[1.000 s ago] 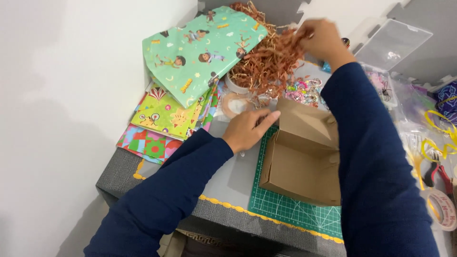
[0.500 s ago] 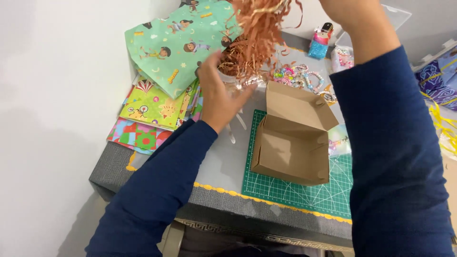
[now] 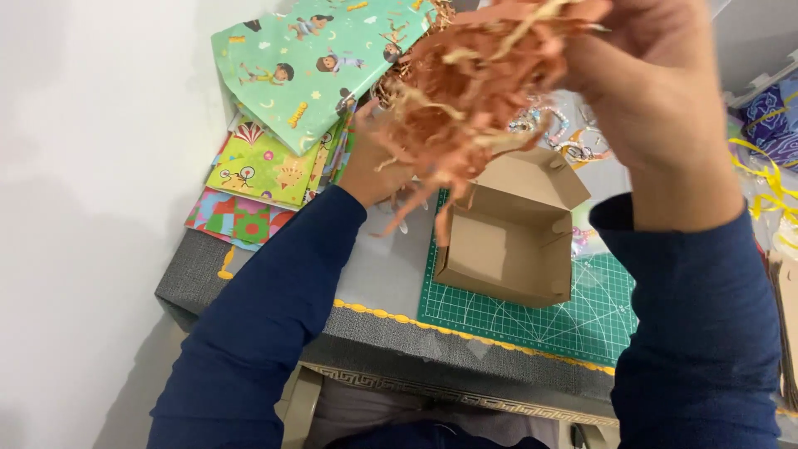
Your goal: Assembling a cardboard gift box by folding and taping, then filling it with decorative shredded paper and small gift items.
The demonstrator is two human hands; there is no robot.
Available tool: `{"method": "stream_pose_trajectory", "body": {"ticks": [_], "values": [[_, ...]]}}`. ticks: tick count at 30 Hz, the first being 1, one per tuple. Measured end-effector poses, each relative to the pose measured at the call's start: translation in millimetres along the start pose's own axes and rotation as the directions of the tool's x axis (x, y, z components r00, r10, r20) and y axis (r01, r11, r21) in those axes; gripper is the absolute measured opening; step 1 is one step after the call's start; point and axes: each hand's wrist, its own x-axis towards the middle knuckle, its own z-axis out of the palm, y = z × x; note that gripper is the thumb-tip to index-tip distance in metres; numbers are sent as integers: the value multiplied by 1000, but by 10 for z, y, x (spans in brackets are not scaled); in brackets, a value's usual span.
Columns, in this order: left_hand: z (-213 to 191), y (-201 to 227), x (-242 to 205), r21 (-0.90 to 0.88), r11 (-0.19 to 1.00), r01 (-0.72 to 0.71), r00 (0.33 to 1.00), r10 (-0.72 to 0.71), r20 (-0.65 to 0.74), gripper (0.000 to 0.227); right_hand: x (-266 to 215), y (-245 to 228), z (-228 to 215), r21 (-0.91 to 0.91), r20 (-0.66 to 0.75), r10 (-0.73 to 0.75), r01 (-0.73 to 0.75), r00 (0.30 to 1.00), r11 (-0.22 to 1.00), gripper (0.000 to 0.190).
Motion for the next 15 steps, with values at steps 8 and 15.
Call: {"method": "stream_pose_trajectory", "body": {"ticks": [8,15], "values": [[996,286,-165,979,202,36,999,17,-40,67,-663,298,-733,111,-182,94,-75,979,991,17],[1287,-525,82,693,721,26,910,270,-314,48,-1141,423,-885,12,-331,89,-90,939,996,16]]}}
